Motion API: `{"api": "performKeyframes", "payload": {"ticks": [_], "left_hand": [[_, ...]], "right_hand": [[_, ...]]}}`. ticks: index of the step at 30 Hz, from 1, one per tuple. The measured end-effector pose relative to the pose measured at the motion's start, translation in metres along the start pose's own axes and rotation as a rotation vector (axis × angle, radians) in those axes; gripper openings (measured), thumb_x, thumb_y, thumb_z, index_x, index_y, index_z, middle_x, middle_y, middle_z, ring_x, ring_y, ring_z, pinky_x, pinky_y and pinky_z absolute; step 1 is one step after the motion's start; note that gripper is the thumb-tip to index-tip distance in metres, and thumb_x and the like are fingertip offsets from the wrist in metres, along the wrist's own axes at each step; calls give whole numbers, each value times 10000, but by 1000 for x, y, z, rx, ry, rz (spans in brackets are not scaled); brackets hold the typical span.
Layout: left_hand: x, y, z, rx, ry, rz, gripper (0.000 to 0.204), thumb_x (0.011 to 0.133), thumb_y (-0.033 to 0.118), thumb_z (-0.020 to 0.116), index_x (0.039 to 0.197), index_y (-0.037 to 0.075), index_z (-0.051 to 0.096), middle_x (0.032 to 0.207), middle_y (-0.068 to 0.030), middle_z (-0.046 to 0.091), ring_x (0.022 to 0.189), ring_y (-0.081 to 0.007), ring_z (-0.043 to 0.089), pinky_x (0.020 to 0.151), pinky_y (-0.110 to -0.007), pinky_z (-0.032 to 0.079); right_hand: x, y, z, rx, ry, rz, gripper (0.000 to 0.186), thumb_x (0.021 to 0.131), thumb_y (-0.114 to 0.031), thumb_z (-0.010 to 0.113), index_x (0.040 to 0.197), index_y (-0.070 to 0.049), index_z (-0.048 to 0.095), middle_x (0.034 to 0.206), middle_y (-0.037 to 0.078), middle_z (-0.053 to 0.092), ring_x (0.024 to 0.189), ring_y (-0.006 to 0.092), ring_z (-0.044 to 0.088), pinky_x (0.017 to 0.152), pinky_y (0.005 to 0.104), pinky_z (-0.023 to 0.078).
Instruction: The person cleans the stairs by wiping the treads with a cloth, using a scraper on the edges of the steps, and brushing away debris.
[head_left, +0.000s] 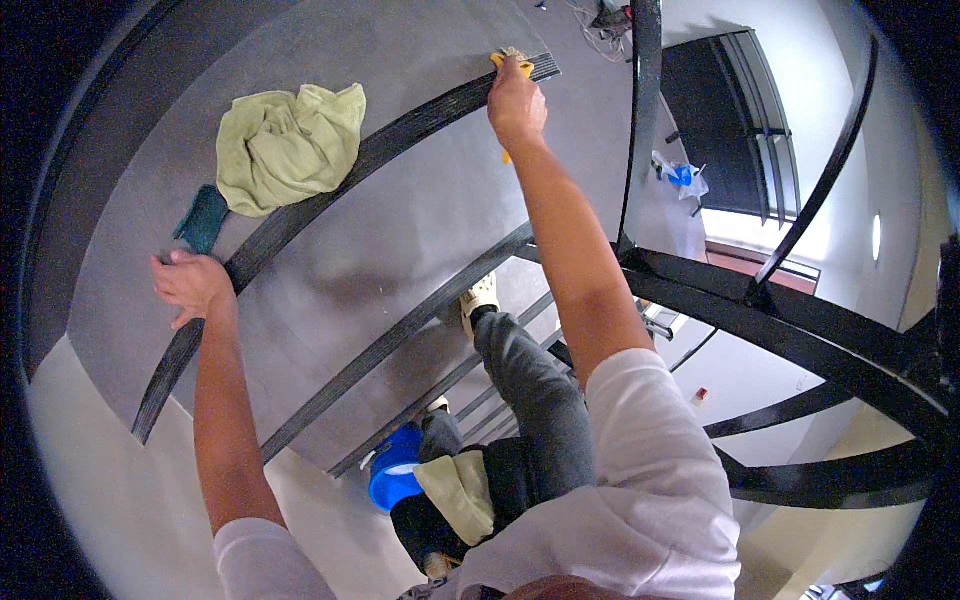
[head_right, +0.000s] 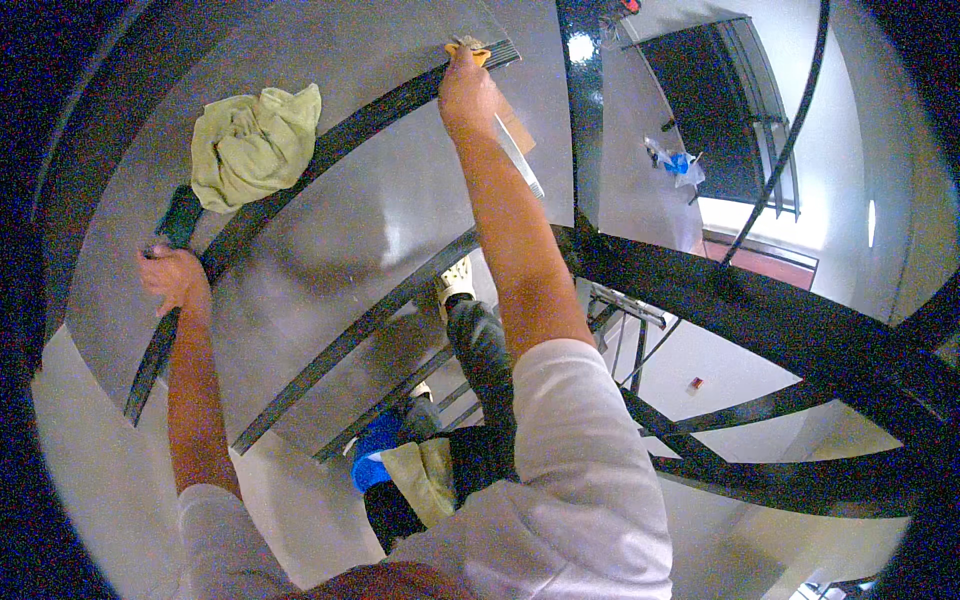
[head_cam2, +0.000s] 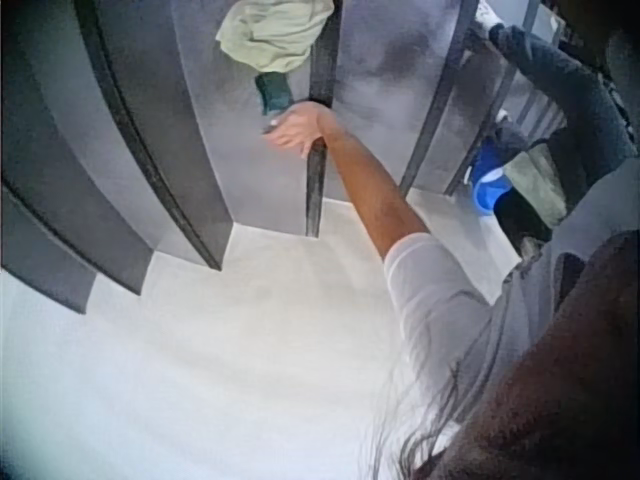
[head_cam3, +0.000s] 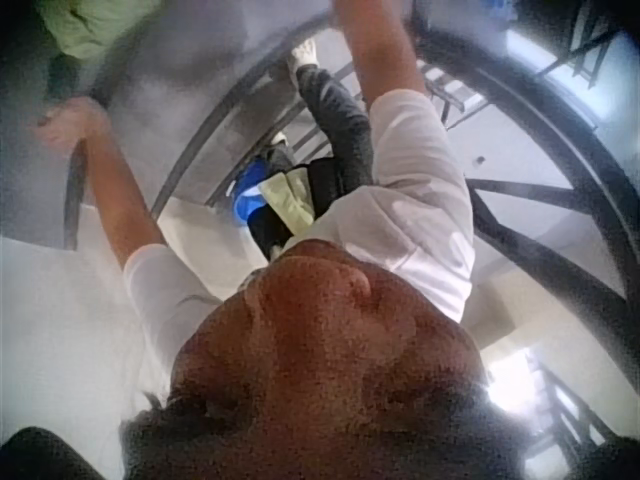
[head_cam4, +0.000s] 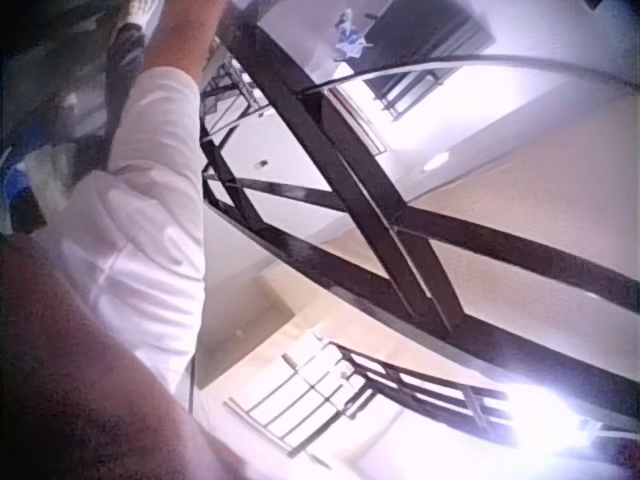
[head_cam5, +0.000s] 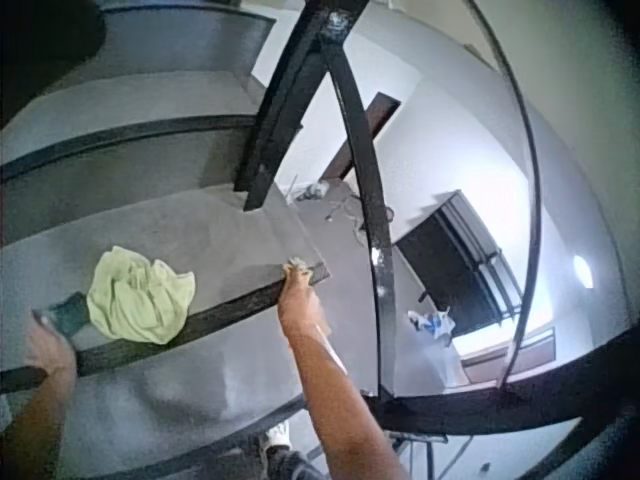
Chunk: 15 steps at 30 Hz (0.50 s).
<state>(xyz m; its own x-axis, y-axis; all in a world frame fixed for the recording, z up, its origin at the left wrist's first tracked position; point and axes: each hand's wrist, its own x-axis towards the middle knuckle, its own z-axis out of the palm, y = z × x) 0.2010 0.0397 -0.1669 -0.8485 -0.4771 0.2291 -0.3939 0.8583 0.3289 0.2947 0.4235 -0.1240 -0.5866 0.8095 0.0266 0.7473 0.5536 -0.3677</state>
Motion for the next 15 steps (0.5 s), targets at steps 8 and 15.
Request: {"api": "performKeyframes", "payload": {"ticks": [8, 15], "left_hand": [[3, 1, 2, -28, 21, -11, 407, 857, 303, 383, 1228, 137, 351, 1263, -39, 377, 1210, -269, 279, 888, -681, 112], [2, 7, -2, -8, -38, -26, 389, 863, 286, 373, 1225, 144, 356, 1255, -48, 381, 1212, -254, 277, 874, -688, 141]], "right_hand": [[10, 5, 0, -78, -84, -45, 326, 852, -358, 375, 1006, -93, 488, 861, 179, 596, 832, 379, 561, 700, 467, 444], [-6, 26, -13, -85, -60, -50, 498, 808, -498, 431, 953, -23, 460, 825, 218, 590, 811, 387, 559, 670, 467, 434]]}}
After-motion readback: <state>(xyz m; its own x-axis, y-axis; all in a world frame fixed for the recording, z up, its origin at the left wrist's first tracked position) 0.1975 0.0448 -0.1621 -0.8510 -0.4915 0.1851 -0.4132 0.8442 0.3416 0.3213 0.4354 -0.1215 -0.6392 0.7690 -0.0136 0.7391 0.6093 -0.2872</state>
